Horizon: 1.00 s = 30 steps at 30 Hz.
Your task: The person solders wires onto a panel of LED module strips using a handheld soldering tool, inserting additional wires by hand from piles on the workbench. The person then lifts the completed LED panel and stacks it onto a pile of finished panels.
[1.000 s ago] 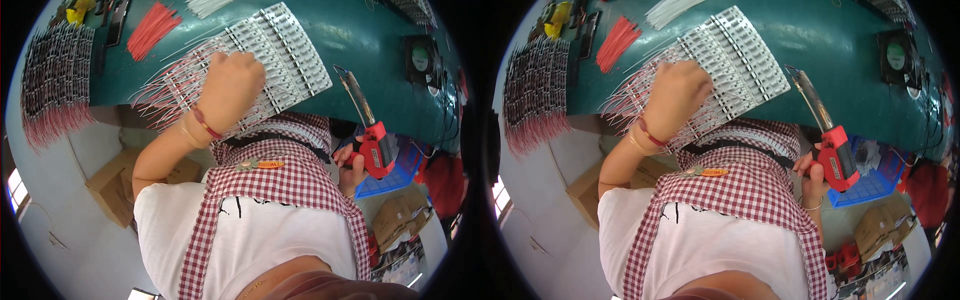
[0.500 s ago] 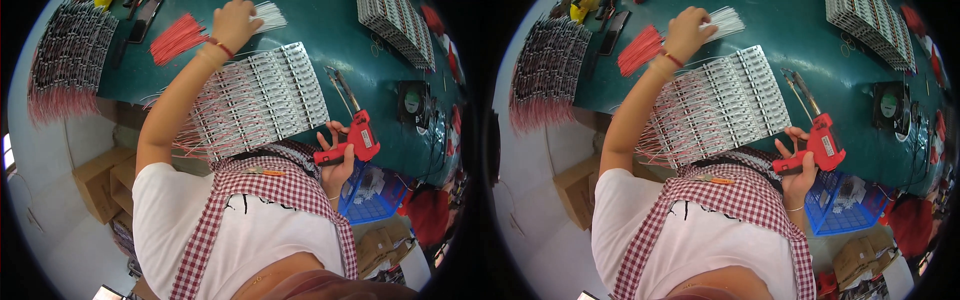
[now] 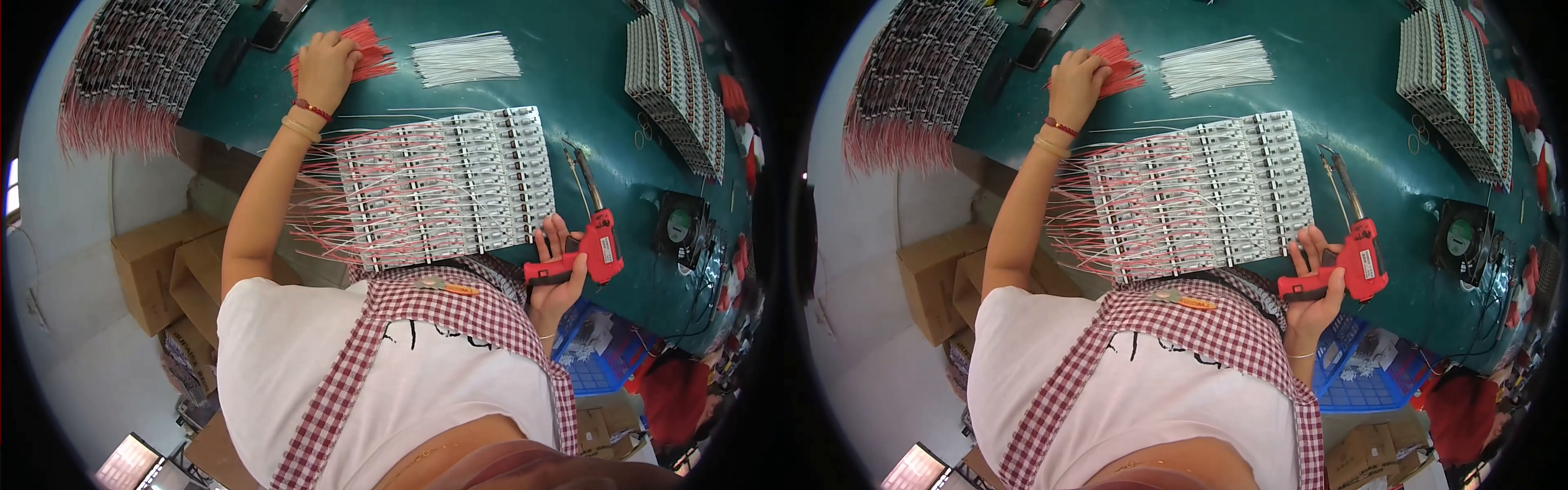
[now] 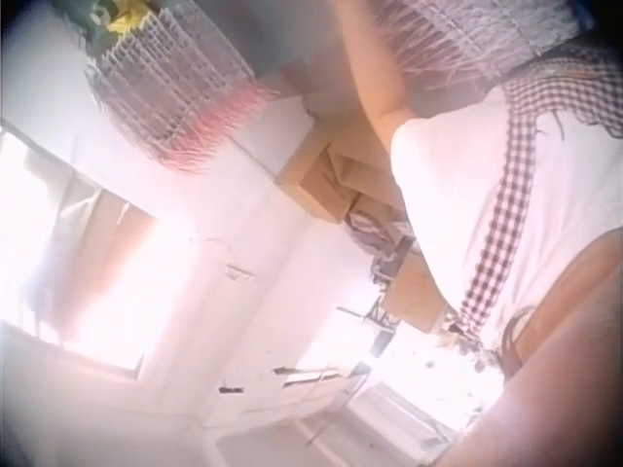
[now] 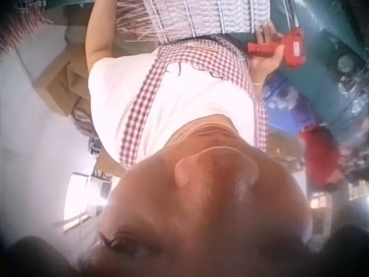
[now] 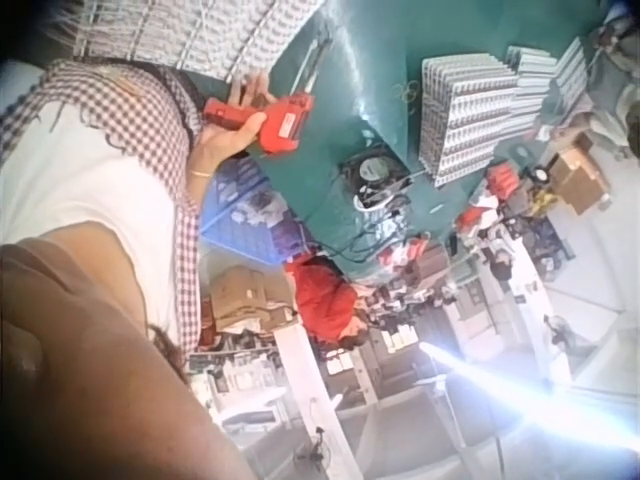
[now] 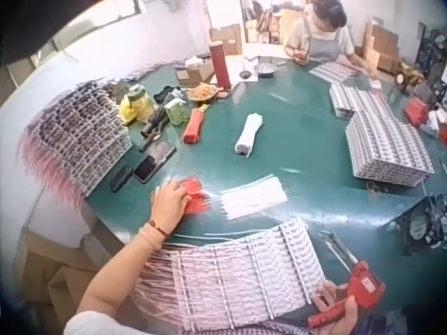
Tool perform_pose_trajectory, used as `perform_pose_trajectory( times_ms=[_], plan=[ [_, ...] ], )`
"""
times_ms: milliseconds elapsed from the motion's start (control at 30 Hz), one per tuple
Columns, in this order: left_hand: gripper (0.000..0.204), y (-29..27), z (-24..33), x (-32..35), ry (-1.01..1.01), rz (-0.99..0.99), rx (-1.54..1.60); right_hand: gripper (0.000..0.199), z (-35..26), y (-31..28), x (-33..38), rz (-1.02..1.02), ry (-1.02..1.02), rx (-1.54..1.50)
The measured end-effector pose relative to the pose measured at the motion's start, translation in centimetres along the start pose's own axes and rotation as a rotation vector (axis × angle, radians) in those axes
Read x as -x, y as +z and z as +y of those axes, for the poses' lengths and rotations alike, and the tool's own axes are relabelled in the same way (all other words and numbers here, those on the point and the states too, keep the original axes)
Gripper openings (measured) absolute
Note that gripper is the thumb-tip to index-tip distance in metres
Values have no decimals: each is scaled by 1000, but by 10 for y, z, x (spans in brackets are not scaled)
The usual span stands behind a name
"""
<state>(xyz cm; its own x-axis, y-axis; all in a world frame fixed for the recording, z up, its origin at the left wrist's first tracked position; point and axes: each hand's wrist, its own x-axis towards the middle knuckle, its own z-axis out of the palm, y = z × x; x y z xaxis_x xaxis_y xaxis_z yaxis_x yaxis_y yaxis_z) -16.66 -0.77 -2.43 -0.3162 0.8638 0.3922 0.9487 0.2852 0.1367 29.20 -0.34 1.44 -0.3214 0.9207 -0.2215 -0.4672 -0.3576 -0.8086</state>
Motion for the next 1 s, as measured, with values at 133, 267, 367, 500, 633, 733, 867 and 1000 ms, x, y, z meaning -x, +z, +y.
perform_pose_trajectory(
  times_ms=[133,267,367,500,633,733,867,1000],
  plan=[
    [9,-3,-4,-2,0,55,32,37,-1,8,1,62,-23,52],
    [10,-16,-5,-7,-17,87,62,38,-5,7,2,73,-16,45],
    [17,-37,8,-6,-94,233,333,38,-7,6,3,87,-8,52],
    [26,-41,45,-1,-408,462,1219,37,-10,6,6,94,2,71],
    [27,-25,48,11,-447,482,1339,37,-12,9,5,87,11,97],
    [26,-23,44,12,-407,432,1307,37,-12,10,4,90,14,97],
    [19,-42,39,2,-279,347,1106,38,-11,5,5,91,5,77],
    [13,-40,24,-2,-27,151,287,37,-12,4,6,90,3,74]
  ],
)
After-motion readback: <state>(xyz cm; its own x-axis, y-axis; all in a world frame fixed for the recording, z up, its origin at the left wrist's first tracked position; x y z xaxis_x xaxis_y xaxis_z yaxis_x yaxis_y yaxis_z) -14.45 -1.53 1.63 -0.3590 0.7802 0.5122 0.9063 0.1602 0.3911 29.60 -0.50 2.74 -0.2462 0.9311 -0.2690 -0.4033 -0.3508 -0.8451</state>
